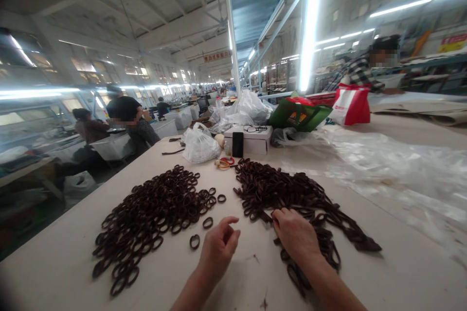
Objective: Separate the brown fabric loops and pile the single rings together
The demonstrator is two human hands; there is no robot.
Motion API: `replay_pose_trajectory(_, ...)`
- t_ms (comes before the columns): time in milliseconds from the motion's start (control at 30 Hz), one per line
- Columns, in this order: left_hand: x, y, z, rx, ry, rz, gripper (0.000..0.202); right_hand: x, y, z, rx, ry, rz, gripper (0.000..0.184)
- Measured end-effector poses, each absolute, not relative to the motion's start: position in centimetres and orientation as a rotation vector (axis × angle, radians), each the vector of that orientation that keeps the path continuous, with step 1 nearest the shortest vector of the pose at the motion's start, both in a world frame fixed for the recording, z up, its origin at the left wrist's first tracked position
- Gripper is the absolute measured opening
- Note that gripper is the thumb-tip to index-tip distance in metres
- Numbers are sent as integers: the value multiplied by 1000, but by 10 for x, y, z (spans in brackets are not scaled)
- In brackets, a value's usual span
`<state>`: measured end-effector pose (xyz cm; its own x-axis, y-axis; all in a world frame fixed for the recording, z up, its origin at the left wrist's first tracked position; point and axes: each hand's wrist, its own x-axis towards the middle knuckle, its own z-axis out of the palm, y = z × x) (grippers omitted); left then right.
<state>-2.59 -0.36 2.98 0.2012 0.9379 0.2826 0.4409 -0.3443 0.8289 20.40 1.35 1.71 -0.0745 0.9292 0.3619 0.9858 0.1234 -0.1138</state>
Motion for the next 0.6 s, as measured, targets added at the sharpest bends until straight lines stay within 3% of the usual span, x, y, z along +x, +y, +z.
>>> replay_pose_trajectory(200, -19, -8, 29, 1874, 1240, 1049, 20, 206, 15, 28, -1837, -1862, -42, 9)
replay_pose_trajectory(433, -17, -5, 22, 1650, 1160, 1012, 38, 177, 3, 32, -1213, -1740, 981, 11)
replay_pose_trajectory(600, -14, -7, 24, 1569, 1020, 967, 28, 158, -4, 28, -1046, -1655, 1252, 20)
